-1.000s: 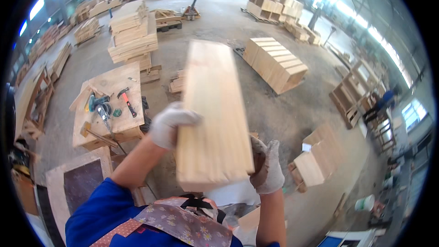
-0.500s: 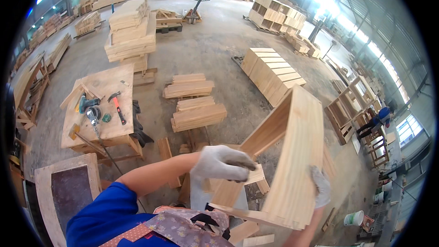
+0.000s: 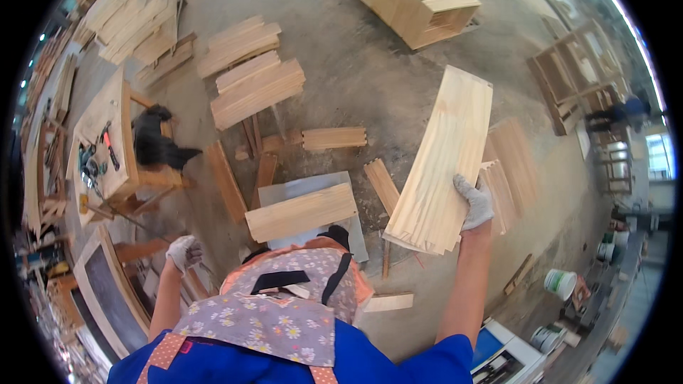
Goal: The person assembles a wooden box by fitting side panels into a base frame. They use a hammer to tap the joints into place and repeatedly lift and rotate the structure to check alignment. The person also handles loose wooden planks and a metal chisel during the process.
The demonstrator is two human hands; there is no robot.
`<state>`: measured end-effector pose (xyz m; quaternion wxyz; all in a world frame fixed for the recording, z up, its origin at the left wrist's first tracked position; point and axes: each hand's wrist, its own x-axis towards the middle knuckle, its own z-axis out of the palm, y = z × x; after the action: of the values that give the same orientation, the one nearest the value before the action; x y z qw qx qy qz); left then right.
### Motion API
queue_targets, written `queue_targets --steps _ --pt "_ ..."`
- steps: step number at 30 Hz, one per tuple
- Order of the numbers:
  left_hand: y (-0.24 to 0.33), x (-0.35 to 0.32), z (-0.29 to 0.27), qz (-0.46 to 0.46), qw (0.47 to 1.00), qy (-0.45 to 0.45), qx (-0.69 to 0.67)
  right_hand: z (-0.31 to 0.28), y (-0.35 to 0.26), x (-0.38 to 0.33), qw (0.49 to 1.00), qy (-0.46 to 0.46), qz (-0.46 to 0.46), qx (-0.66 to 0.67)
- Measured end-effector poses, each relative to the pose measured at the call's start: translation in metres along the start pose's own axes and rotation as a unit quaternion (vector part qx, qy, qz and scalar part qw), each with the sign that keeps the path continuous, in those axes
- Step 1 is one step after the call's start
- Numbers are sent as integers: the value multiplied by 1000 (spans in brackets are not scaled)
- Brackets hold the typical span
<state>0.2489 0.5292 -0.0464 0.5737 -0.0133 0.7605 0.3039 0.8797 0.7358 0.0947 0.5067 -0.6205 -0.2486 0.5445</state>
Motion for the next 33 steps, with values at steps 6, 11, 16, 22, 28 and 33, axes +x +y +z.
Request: queue_targets --steps 6,11,16,22,28,33 --pt "-59 -47 109 -43 985 -11 166 -73 66 154 996 -24 63 -51" --pt "-77 -63 168 -119 961 -31 248 -127 100 282 979 -7 179 -93" --pt "-74 -72 162 -122 976 45 176 -165 168 381 951 200 210 -105" --pt "-94 -77 147 -152 965 101 191 -167 240 430 961 215 162 -64" --pt "-64 -49 213 -11 865 147 480 -198 285 454 948 264 168 -61" --pt "-33 -6 290 159 765 131 610 -225 304 458 948 230 145 -166"
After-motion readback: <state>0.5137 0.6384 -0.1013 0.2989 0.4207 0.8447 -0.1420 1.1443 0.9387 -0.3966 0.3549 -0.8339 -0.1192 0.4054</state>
